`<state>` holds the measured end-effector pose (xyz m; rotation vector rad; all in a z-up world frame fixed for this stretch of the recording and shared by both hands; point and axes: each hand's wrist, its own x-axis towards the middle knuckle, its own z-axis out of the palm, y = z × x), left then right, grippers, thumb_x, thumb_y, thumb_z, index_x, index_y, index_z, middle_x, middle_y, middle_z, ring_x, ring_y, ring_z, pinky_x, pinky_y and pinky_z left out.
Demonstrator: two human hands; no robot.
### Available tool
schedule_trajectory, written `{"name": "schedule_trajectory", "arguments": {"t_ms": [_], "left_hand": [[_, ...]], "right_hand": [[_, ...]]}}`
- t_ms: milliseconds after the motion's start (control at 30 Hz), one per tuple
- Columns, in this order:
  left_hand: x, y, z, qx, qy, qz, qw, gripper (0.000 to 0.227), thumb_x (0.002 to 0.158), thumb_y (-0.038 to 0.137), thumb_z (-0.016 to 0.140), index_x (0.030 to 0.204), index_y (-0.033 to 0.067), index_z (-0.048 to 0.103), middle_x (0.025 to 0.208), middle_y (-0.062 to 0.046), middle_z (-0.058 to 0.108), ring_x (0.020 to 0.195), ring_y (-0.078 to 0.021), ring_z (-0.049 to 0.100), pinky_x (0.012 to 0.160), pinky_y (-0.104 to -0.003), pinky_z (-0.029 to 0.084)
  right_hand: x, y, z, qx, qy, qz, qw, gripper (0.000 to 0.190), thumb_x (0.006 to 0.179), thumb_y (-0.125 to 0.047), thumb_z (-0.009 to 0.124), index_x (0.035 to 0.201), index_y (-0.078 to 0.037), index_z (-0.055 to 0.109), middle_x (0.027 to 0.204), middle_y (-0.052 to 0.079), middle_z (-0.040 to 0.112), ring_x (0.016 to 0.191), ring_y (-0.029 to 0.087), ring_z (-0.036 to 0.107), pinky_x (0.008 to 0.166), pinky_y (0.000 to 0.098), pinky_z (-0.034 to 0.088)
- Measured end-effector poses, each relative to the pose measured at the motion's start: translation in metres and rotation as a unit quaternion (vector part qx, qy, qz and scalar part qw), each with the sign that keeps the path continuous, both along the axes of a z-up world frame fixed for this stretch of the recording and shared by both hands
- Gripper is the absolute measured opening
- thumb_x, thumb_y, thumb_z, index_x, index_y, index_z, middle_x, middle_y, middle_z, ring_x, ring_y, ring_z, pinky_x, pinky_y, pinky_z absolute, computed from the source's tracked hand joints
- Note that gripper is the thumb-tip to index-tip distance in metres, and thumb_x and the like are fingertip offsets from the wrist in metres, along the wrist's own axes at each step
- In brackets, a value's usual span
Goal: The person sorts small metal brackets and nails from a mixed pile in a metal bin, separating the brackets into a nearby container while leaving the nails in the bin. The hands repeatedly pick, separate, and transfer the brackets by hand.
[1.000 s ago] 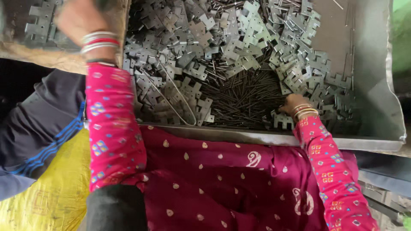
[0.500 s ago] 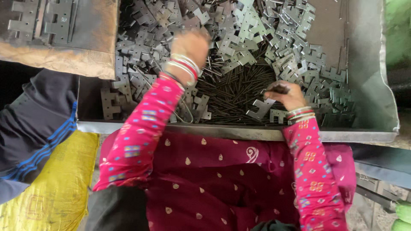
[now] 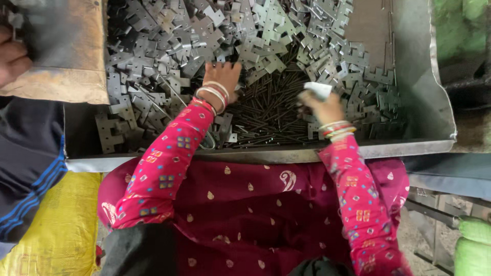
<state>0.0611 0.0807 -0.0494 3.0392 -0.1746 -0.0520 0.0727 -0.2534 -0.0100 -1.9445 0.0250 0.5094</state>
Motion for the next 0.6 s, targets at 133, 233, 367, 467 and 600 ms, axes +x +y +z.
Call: {"name": "schedule_trajectory", "arguments": {"t_ms": [133, 233, 367, 467, 600], "left_hand": [[-0.002, -0.002, 0.073, -0.357, 0.171, 0.008, 0.918, 0.063, 0.079, 0.035, 0.078, 0.126, 0.0059, 0.049, 0.102, -0.017, 0.073, 0.091, -0.0325, 0.075, 0.082, -0.045, 0.063], [-0.007, -0.006, 0.11, -0.606, 0.199, -0.031, 0.77, 0.063, 0.085, 0.044, 0.079, 0.126, 0.0031, 0.055, 0.109, -0.014, 0.074, 0.095, -0.023, 0.078, 0.079, -0.034, 0.068], [-0.007, 0.001, 0.132, -0.672, 0.245, 0.003, 0.698, 0.05, 0.096, 0.045, 0.062, 0.126, 0.0049, 0.06, 0.1, -0.007, 0.081, 0.084, -0.0195, 0.08, 0.07, -0.033, 0.067], [-0.01, 0.006, 0.126, -0.627, 0.206, 0.046, 0.749, 0.038, 0.102, 0.037, 0.055, 0.122, 0.0064, 0.067, 0.094, -0.005, 0.081, 0.074, -0.0153, 0.078, 0.059, -0.031, 0.062], [-0.013, -0.006, 0.114, -0.603, 0.152, 0.063, 0.781, 0.027, 0.102, 0.026, 0.06, 0.117, 0.0037, 0.065, 0.087, -0.01, 0.077, 0.063, -0.0141, 0.071, 0.049, -0.029, 0.055]], "right_hand": [[-0.004, 0.031, -0.033, -0.289, -0.309, 0.351, 0.835, 0.04, 0.075, -0.026, 0.081, 0.114, -0.015, 0.075, 0.09, 0.017, 0.065, 0.086, 0.037, 0.066, 0.075, 0.0472, 0.055], [0.004, 0.038, -0.055, -0.367, -0.34, 0.4, 0.767, 0.033, 0.075, -0.022, 0.079, 0.107, -0.013, 0.074, 0.095, 0.016, 0.065, 0.095, 0.038, 0.065, 0.075, 0.0499, 0.054], [0.029, 0.021, -0.06, -0.266, -0.345, 0.333, 0.836, 0.024, 0.094, -0.029, 0.074, 0.11, -0.011, 0.072, 0.099, 0.016, 0.065, 0.095, 0.038, 0.064, 0.08, 0.0487, 0.054], [0.03, 0.014, -0.064, -0.256, -0.369, 0.318, 0.835, 0.028, 0.083, -0.025, 0.075, 0.107, -0.01, 0.071, 0.097, 0.016, 0.063, 0.094, 0.038, 0.064, 0.078, 0.0488, 0.054], [0.015, 0.03, -0.076, -0.36, -0.388, 0.41, 0.742, 0.022, 0.075, -0.016, 0.075, 0.097, -0.014, 0.074, 0.094, 0.01, 0.065, 0.095, 0.034, 0.066, 0.077, 0.0478, 0.056]]}}
